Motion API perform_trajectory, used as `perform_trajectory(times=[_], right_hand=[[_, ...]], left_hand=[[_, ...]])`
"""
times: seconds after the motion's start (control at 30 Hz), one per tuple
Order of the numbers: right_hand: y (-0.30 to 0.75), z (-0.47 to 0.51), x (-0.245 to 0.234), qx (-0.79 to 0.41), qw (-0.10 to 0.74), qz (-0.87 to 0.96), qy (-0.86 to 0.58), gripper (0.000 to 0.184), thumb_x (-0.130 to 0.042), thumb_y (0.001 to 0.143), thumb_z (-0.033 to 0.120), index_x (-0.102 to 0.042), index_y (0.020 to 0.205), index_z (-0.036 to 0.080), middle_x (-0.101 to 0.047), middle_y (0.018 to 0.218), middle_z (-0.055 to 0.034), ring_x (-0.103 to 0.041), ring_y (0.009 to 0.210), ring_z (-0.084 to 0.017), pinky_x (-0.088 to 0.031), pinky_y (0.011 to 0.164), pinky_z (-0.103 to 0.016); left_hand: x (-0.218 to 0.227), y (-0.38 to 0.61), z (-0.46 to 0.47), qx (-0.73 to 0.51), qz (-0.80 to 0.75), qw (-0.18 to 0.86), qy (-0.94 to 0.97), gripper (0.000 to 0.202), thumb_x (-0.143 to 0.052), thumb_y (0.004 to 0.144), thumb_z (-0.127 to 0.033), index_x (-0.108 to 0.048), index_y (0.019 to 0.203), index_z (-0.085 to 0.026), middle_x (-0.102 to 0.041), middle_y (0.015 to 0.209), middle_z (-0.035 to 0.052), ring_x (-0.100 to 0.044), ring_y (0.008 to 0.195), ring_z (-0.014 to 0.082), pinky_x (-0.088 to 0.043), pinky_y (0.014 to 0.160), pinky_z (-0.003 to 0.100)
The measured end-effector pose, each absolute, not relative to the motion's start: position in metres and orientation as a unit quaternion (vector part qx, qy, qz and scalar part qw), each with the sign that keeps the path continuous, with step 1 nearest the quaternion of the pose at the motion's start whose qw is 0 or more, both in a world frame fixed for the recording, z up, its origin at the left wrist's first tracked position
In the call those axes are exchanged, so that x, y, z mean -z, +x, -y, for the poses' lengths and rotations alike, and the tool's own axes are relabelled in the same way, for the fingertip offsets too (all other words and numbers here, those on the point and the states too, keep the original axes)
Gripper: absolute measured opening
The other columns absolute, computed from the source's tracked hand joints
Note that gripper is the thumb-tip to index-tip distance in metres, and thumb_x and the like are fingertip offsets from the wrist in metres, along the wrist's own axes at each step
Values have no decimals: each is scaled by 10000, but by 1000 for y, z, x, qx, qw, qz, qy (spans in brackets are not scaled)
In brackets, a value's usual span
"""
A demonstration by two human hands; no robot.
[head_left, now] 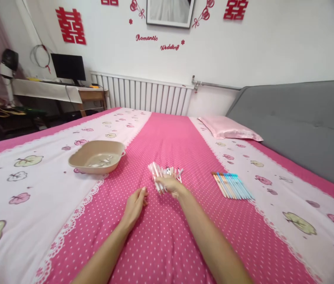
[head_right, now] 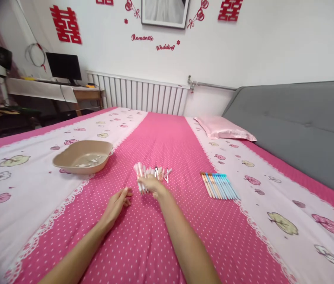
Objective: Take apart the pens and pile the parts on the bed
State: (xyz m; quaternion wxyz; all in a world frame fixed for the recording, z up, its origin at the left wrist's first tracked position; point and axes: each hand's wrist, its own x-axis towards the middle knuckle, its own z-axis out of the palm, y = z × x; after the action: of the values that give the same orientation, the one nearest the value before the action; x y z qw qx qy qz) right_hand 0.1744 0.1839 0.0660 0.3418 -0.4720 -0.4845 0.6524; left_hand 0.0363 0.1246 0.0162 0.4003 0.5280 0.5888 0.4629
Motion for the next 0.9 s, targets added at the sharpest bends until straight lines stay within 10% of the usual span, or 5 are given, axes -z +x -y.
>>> perform_trajectory(times=[0.4, 0.7, 0.9], right_hand=[[163, -170, -20, -548, 307, 604, -491, 136, -553, 710, 288, -563, 753, 159, -574, 638, -2, -529, 576, -129, -375, 498, -217], [171, -162, -35, -449, 300, 689, -482, 479, -571, 722, 376, -497, 1163, 207, -549, 1140, -83, -489, 1052, -244, -356, 887, -368], [175, -154, -47, -415, 258, 737, -467, 380, -506, 780, 387, -548, 1113, 208, -589, 1083, -82, -532, 985, -242, -373, 836, -361]], left_hand=[[-22, 42, -129, -479, -535, 542, 436, 368, -577, 695, -480, -588, 737, -115, -570, 612, 2, -511, 553, 103, -398, 557, 213], [-24, 33, -121, -544, -476, 590, 361, 286, -672, 664, -350, -549, 775, -117, -559, 604, -17, -497, 519, 68, -409, 568, 195], [-20, 30, -119, -567, -453, 593, 348, 246, -641, 699, -330, -570, 827, -132, -556, 608, -21, -497, 512, 70, -415, 543, 190]])
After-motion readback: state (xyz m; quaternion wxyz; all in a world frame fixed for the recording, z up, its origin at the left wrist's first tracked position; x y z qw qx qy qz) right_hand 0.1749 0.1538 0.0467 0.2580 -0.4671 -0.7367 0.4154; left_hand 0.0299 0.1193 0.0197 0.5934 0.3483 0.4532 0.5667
